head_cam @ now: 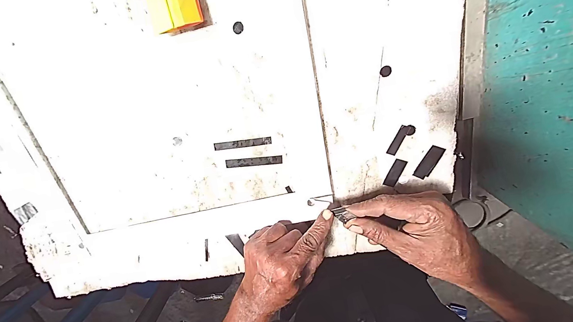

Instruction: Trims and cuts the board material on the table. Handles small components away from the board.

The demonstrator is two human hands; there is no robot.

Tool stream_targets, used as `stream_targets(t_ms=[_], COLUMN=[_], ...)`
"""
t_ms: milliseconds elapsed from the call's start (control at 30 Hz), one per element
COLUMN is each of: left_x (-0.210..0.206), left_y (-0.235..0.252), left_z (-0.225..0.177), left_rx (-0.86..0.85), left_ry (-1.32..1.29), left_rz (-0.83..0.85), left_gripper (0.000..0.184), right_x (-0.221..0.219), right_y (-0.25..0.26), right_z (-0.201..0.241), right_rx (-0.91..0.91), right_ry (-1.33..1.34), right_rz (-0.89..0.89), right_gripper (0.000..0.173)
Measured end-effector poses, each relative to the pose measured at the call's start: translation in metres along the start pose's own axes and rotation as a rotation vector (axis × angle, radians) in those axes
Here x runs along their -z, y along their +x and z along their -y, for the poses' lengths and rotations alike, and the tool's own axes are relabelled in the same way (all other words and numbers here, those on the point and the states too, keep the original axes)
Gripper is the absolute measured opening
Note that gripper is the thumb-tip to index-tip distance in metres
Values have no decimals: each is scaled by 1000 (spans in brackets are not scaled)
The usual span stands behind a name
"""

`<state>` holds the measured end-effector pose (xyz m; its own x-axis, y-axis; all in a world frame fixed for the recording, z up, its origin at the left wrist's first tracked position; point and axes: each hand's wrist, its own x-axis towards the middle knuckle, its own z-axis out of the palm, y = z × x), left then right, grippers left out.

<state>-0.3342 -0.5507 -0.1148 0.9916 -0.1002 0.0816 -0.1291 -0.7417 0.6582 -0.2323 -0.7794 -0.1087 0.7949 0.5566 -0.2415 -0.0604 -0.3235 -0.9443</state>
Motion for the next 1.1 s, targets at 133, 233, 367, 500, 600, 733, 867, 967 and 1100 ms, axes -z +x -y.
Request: stream_targets(t_ms=[133, 233, 367, 500, 600, 733, 867, 967, 1100], left_x=[0, 1, 8, 20, 27, 35, 48, 53, 59], left_y=[-1, -2, -7, -9, -15, -26, -29, -29, -24], left_z=[1, 1, -10, -19, -19, -19, -25, -33, -40], left_rx=[-10, -46, -84, -169, -201, 37, 338, 414, 366], left_ry=[-8, -63, -90, -140, -297, -632, -1006, -1138, -1079], left_rz=[-5, -27, -131, -116, -111, -137, -85, -35, 83], left_gripper=[33, 32, 29, 14, 13, 4, 24, 38, 49], right_x=[0, 4, 13, 14, 10, 0, -19, -34, -42], right_y=[0, -2, -12, -26, -36, -60, -76, -78, -78], right_z=[0, 0, 4, 18, 29, 36, 42, 56, 71], right_rx=[11, 44, 119, 157, 167, 63, -57, -44, 4], right_ry=[5, 39, 76, 30, -2, 85, 92, 61, 3], right_rz=[0, 12, 95, 163, 194, 140, -51, -142, -132], right_gripper=[20, 19, 19, 18, 19, 21, 37, 46, 37])
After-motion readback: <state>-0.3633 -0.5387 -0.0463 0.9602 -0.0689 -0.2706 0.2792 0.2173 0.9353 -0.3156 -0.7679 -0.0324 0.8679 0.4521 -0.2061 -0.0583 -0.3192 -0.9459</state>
